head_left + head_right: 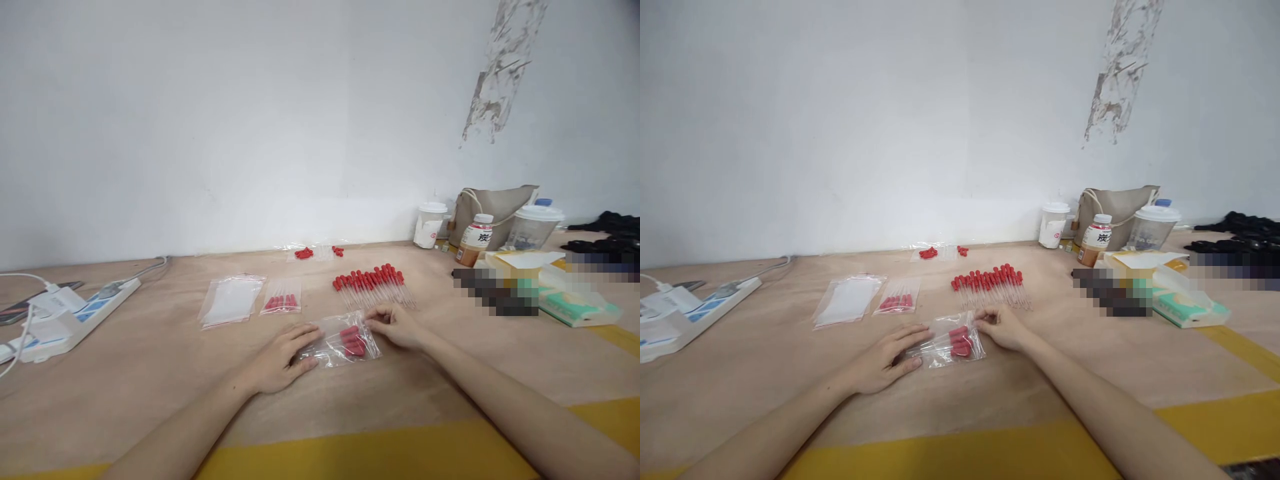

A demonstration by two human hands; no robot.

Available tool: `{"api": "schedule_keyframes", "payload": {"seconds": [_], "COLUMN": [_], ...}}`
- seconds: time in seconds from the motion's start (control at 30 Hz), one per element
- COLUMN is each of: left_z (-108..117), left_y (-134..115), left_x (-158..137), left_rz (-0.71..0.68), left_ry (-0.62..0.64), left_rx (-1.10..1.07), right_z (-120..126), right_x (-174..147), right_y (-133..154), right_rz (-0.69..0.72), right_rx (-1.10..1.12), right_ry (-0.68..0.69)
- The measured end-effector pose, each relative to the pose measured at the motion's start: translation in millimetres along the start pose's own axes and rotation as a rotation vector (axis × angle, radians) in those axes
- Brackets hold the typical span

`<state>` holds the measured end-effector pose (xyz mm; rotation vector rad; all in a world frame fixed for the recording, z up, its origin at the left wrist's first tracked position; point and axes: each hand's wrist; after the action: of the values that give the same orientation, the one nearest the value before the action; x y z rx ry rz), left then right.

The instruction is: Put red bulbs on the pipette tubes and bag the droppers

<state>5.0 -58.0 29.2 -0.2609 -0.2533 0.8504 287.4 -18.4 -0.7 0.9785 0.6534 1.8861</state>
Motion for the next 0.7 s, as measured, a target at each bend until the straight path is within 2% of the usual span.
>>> {"api": "schedule_keyframes", "payload": {"seconds": [0.17,0.3,0.47,0.7], "left_z": [-1,-1,0,-1], "left_y": [3,2,1,3], "left_x": [1,0,0,1], "left_rz": [-0.013,-0.012,0.001,-0.019], "left_ry": [0.003,0.015,0.022,0.005], "left_rx": [-0.009,-0.003,0.001,-0.011], "right_z": [22,25,7,-5], "right_x": [37,71,96,104], "right_y": [-11,-8,0,14], "right_rz": [-0.096,-0.246,-0.381,-0.477], "right_rx": [-0.335,-0.561,-0.607,-0.605], "right_ry": [-0.205,-0.224,-0.206,-0.134]}}
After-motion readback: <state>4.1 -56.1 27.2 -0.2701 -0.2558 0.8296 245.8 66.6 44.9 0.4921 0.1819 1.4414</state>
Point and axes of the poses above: each hand's wrist, its own x-axis towards the middle knuckle, its own z-axis out of the back of the hand, y = z × x, and after that the axes turned 6 degrees about z, right-handed
